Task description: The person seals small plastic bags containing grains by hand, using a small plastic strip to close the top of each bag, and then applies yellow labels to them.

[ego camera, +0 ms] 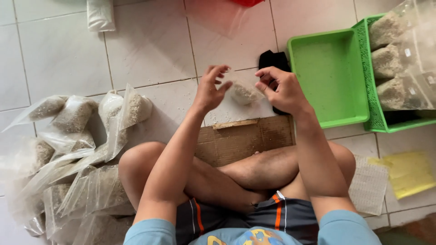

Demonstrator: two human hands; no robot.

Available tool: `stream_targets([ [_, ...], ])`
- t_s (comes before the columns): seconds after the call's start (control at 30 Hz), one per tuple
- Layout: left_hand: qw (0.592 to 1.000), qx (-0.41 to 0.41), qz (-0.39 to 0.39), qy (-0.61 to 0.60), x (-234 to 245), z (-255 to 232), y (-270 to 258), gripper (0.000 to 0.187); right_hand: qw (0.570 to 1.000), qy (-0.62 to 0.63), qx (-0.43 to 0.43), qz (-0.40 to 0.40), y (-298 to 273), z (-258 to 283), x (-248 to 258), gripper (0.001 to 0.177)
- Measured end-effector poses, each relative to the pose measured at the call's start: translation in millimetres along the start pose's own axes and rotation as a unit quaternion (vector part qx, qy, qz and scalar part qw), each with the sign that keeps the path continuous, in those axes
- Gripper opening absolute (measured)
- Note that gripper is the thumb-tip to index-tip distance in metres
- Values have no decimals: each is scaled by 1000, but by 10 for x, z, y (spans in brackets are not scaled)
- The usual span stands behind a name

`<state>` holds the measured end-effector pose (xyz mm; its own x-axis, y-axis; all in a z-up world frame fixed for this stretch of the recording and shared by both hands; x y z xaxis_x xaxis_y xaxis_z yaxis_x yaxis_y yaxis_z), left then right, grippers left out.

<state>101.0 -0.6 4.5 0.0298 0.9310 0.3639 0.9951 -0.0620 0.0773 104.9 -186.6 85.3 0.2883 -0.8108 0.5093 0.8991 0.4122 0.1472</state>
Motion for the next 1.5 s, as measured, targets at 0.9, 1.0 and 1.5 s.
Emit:
stream_targets([
  [0.9, 999, 1, -44, -4, -152, 140, -361, 31, 921, 264, -192, -214, -412, -1292, -273, 30],
  [1.0, 987, 61, 52, -141, -287, -151, -378, 66, 907, -341, 192, -157, -414, -449, -932, 36],
  [1.5, 945, 112, 215, -221, -637, -206, -449, 79, 981, -3, 168, -98, -97, -617, -1133, 90],
])
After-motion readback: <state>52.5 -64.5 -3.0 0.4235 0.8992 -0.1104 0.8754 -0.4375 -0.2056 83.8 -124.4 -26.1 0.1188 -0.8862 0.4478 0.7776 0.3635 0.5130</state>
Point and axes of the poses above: each hand's wrist, its own y-axis towards the middle knuckle, its own x-axis out of the back of the hand, z = x × y, the point moved 10 cm from there along y, towards the middle knuckle
